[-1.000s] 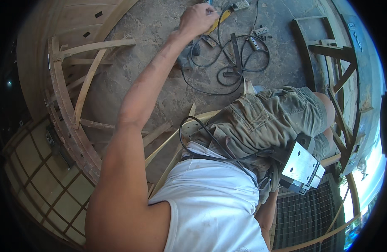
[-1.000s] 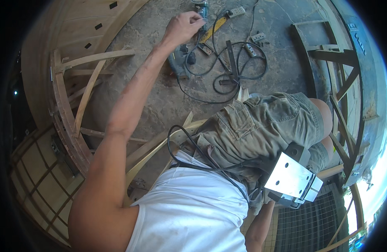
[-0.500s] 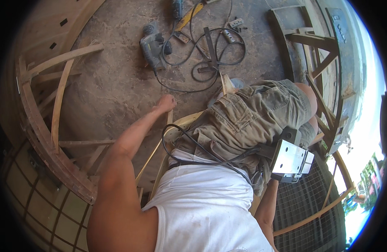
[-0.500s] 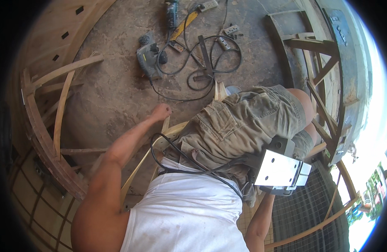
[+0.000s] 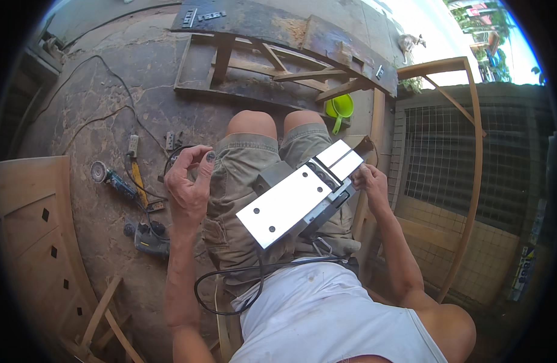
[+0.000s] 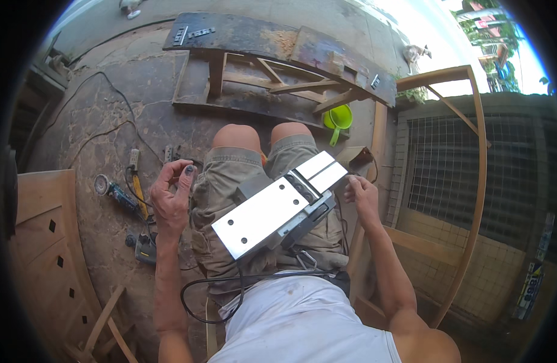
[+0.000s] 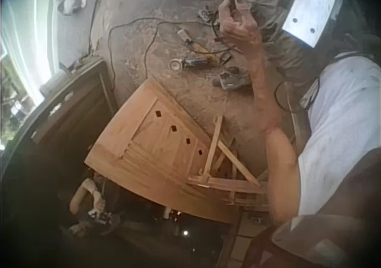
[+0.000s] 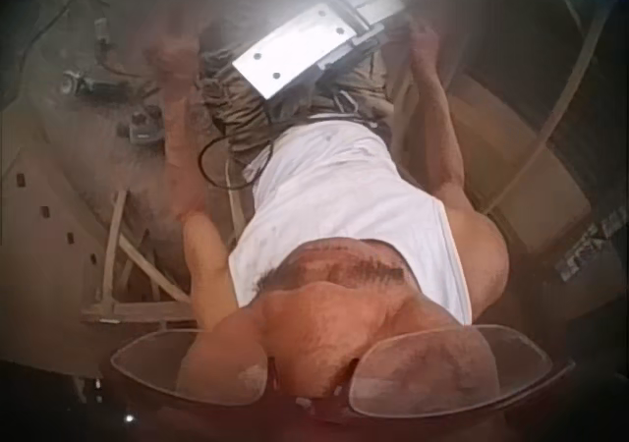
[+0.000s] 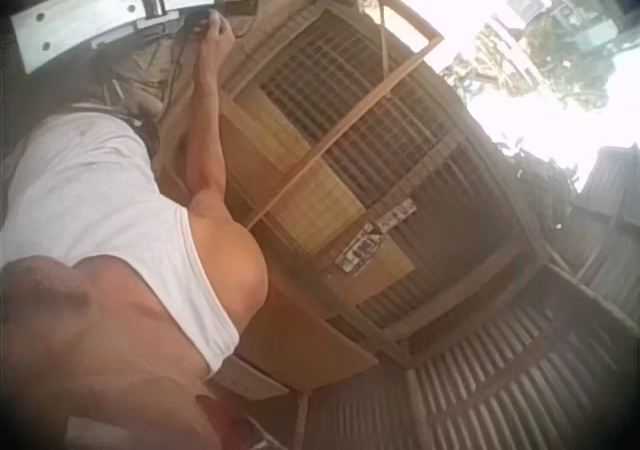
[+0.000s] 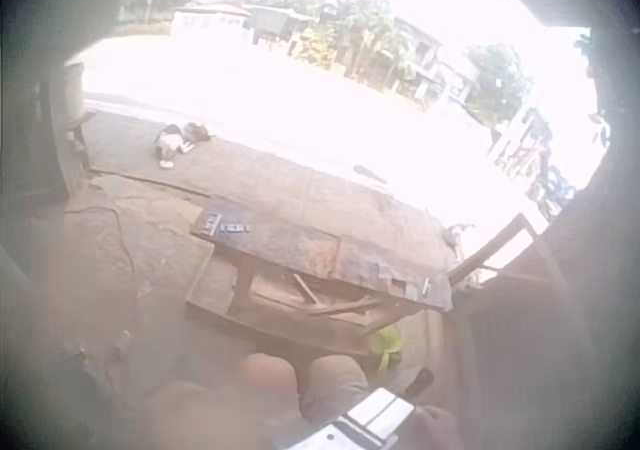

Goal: Adjust and maintain a hand planer while seated in a workshop.

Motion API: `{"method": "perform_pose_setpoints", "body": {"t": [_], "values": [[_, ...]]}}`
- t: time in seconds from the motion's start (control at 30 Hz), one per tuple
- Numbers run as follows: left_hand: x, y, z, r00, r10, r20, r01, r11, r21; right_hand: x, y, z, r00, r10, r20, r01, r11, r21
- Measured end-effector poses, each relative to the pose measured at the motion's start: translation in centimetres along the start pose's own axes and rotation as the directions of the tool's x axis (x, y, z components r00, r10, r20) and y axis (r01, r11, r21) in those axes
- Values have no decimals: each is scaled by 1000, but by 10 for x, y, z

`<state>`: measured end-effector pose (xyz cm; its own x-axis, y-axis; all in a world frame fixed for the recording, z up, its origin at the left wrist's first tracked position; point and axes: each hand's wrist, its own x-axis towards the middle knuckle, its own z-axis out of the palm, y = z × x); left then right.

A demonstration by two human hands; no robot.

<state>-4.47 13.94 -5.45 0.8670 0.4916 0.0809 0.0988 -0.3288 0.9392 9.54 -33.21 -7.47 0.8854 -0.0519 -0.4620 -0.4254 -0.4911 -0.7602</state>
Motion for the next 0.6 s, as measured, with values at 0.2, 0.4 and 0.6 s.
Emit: {"method": "perform_pose_setpoints", "body": {"t": [0.2, 0.4, 0.6], "values": [[42, 71, 105, 805, 34, 593, 100, 976, -193, -89, -87, 37, 992, -80, 100, 39, 933, 358], [35, 64, 134, 575, -112, 810, 231, 973, -29, -79, -67, 55, 992, -118, 47, 88, 906, 414], [-4, 113, 107, 722, -307, 621, 337, 939, 72, -58, -65, 84, 960, -280, 30, 234, 851, 471]]}}
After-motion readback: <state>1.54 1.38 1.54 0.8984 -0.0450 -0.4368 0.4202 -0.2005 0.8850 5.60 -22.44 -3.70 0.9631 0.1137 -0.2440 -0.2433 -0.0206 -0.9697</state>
